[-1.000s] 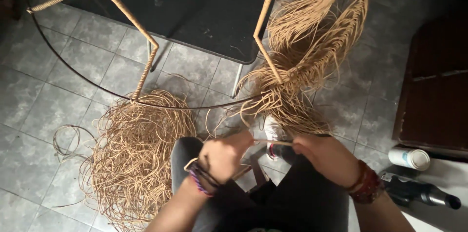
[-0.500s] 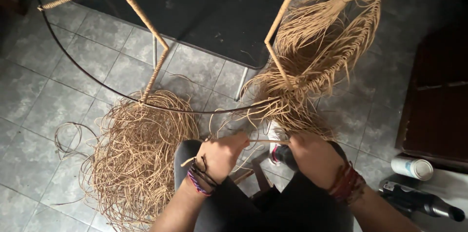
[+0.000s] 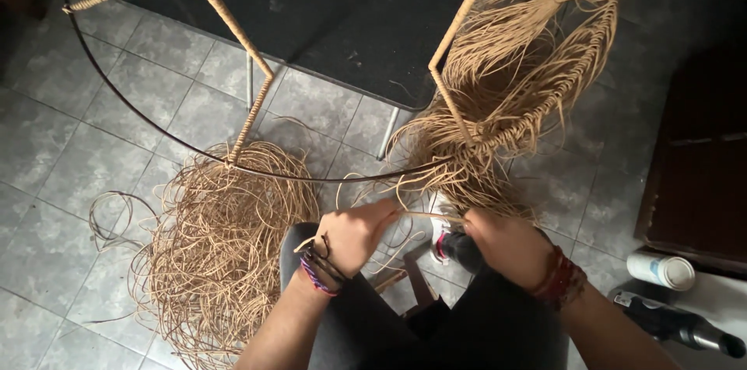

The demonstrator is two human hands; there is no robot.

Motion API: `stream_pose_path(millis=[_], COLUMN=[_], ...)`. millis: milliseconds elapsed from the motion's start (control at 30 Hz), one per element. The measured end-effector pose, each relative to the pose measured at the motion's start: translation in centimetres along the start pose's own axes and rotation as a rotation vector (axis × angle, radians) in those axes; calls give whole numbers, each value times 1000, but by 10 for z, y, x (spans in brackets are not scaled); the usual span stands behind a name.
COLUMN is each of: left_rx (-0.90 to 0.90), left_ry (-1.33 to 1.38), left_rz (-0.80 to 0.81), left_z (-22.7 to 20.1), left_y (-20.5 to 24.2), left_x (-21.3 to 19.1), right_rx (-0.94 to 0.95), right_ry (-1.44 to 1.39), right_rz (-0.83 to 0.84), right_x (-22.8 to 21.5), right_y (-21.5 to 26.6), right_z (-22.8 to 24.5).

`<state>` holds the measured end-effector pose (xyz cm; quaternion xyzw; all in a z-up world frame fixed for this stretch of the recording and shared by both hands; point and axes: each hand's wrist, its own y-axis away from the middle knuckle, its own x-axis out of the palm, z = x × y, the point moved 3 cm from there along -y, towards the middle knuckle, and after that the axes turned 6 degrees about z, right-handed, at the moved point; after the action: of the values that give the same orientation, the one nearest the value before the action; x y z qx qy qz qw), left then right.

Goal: Weaving natural fiber strands onto a circular frame to create a decorative item.

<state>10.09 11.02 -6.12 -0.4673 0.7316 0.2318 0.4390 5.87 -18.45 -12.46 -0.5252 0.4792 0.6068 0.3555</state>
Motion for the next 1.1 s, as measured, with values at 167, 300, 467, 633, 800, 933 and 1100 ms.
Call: stream_pose_path(millis=[167, 300, 467, 633, 800, 933, 1100], left_rx=[58, 124, -108, -245, -199, -362, -307], left_ry=[189, 173, 334, 171, 48, 316, 556], left_rz=[-86, -491, -252, -167, -234, -121, -21], left_z=[-5, 3, 0, 26, 42, 55, 12], left_y=[5, 33, 0, -10, -38, -36, 7], left_x=[0, 58, 111, 147, 134, 159, 144], right_rx=[-112, -144, -225, -105, -81, 65, 178], right_ry=[-188, -339, -579, -239, -193, -940, -1441], right_rz=[-238, -368, -497, -419, -339, -441, -169], right_x=[-55, -82, -76, -32, -23, -19, -3], right_y=[-24, -54, -102, -135, -125, -71, -34], right_z=[8, 28, 48, 61, 72, 85, 80])
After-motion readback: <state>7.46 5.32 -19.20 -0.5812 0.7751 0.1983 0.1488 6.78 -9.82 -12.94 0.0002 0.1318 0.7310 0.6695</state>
